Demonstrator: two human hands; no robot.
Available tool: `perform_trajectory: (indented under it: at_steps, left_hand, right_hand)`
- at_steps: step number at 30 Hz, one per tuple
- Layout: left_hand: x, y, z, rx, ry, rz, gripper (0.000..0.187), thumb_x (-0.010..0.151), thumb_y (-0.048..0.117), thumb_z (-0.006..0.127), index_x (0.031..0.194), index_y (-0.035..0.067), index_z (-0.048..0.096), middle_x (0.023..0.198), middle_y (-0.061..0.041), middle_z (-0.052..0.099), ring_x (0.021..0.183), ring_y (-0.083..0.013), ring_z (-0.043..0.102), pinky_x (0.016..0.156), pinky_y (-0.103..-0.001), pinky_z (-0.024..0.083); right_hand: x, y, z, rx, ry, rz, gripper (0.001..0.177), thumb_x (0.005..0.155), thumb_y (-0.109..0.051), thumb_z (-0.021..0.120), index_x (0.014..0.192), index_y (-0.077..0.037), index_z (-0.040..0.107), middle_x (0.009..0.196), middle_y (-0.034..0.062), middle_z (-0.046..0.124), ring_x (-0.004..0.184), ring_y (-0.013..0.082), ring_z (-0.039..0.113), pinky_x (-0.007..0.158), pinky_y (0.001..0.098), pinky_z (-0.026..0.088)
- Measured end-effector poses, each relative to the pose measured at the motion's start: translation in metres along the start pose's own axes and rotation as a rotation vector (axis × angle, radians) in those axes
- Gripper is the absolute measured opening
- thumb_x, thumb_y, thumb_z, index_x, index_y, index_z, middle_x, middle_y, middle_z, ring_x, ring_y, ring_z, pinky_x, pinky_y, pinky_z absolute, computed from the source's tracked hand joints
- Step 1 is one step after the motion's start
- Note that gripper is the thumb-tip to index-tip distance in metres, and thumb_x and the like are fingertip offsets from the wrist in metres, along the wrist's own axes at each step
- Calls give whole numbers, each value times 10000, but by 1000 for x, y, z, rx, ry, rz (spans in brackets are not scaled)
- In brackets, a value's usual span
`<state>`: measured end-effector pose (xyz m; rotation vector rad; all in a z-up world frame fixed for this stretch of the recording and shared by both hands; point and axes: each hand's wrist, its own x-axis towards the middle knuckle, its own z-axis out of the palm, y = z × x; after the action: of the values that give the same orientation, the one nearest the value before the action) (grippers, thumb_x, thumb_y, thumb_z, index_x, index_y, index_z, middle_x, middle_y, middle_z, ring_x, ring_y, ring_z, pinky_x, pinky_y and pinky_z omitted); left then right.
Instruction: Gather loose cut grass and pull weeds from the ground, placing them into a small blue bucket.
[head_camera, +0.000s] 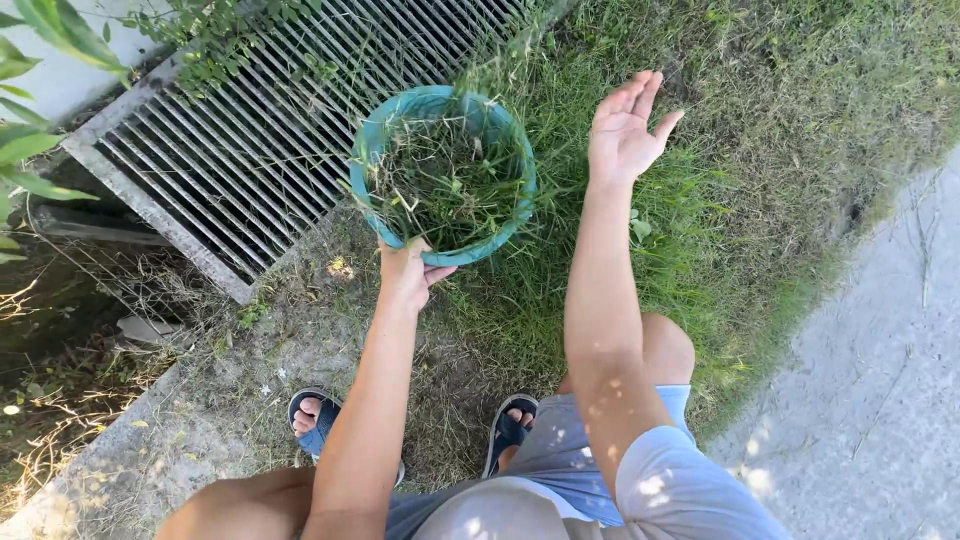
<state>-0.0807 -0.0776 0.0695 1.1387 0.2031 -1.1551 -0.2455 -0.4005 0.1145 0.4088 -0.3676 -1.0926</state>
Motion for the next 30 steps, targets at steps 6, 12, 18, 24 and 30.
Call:
perform_trajectory:
  at_steps: [6,12,18,24,30]
  left_hand:
    - [79,-33,-89,-323,9,25,421,956,-8,505,1347,4,350,1086,-247,653,837,-390,793,675,-509,666]
    - [48,25,-72,-368,290,150,410,971,30,445,1288,227,274,1113,-188,586,790,-364,750,672,-514,657]
    - [42,20,-73,-346,272,192,580,939,-15,463,1326,343,219,1162,-175,588,787,-352,734,673,-523,682]
    - [68,-32,-86,-228,207,94,515,992,21,507,1378,231,238,1151,-186,540,815,-364,723,689,-537,649]
    - [47,-29,-62,-148,126,102,595,921,11,515,1369,270,221,1258,-201,589,860,-392,749,693,-531,691]
  right_hand:
    - [-65,-11,-59,-2692,381,74,294,991,-396,492,1037,-169,672,656,-5,553,472,103,406,389,277,320]
    - [-165,46,-124,-3301,-190,2110,1335,809,-616,806,1601,-184,-177,1695,264,-112,1380,457,460,1098,522,472]
    - [-162,-85,-224,-3370,360,1172,566,1110,-197,360,1650,-52,273,1273,246,739,1099,390,728,914,484,603]
    - [-159,-17,-158,-3230,175,1367,767,974,-500,595,1470,36,362,1132,255,690,1051,389,683,911,456,553]
    - [-159,-61,-207,-3543,-173,1195,412,1109,-373,436,1347,-81,600,1118,174,747,1035,368,740,837,466,613]
